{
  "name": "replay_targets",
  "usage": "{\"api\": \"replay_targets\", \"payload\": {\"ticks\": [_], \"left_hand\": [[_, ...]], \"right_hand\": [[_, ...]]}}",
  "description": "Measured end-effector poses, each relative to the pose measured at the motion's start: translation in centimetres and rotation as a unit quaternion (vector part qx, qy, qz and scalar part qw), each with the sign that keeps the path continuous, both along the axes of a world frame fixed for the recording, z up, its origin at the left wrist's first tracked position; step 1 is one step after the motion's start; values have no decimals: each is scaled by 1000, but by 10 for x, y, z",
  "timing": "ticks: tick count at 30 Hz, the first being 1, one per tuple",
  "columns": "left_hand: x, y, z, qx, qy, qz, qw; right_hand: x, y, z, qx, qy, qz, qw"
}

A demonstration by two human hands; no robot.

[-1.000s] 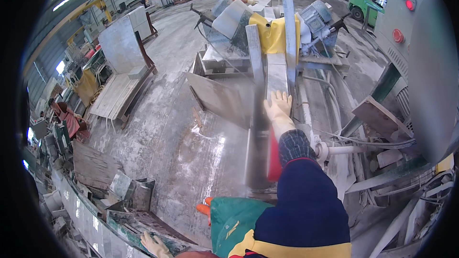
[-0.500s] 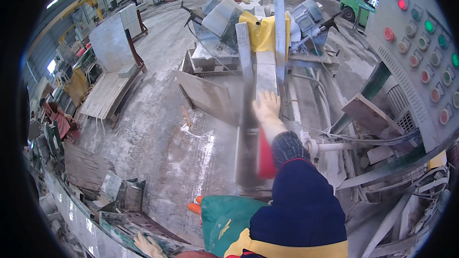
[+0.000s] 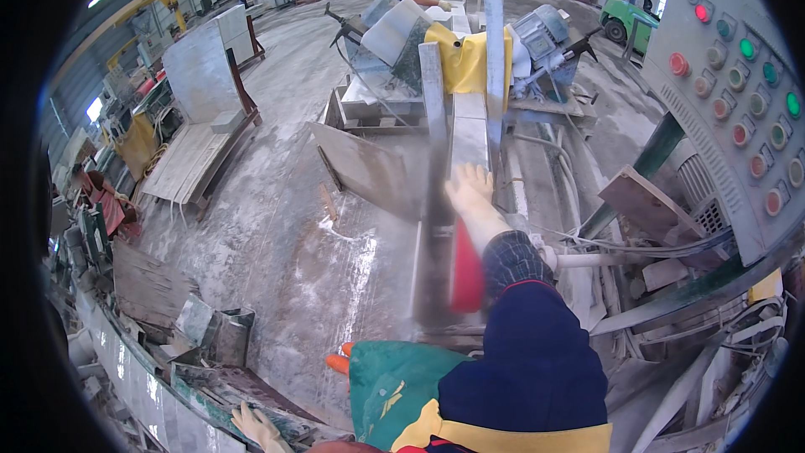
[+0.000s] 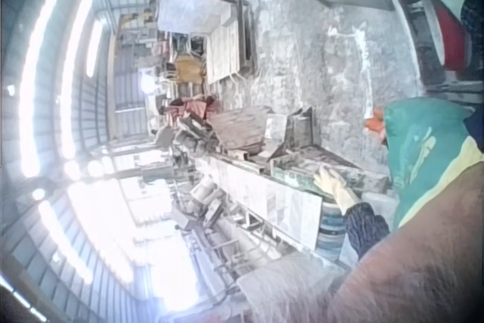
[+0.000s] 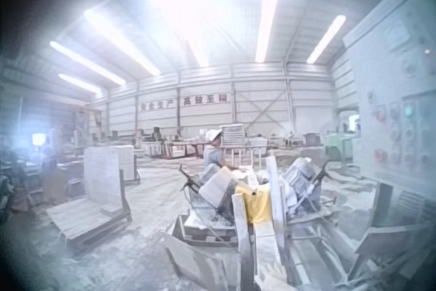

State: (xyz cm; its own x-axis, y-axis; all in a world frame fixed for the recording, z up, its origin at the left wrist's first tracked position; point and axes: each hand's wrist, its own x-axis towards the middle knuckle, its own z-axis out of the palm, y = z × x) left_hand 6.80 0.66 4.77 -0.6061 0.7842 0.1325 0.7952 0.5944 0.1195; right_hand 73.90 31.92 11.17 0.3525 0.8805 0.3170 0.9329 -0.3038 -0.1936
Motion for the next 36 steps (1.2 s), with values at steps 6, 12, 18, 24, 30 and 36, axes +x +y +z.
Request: {"api": "replay_targets", "payload": {"ticks": [6,12,18,24,30,36], "left_hand": [[3,0,4,13,-7,3,1000],[4,-1,6,-7,0,-7,1000],[-4,-3,10,72,112,-147,980],[-1,-6,8,-27,38,-22,999],[5,-6,10,-31,-9,27,999],[6,-5,10,16,-36,9,999]], "right_hand": [[23,22,3,-30,2,12,999],[39,52,-2,-12,-14,2,1000],[61,91,-9,34,-44,-7,998],[81,122,-15,56,-76,-18,995],[85,127,-18,82,-94,-22,992],[61,86,-12,23,-58,-8,998]]}}
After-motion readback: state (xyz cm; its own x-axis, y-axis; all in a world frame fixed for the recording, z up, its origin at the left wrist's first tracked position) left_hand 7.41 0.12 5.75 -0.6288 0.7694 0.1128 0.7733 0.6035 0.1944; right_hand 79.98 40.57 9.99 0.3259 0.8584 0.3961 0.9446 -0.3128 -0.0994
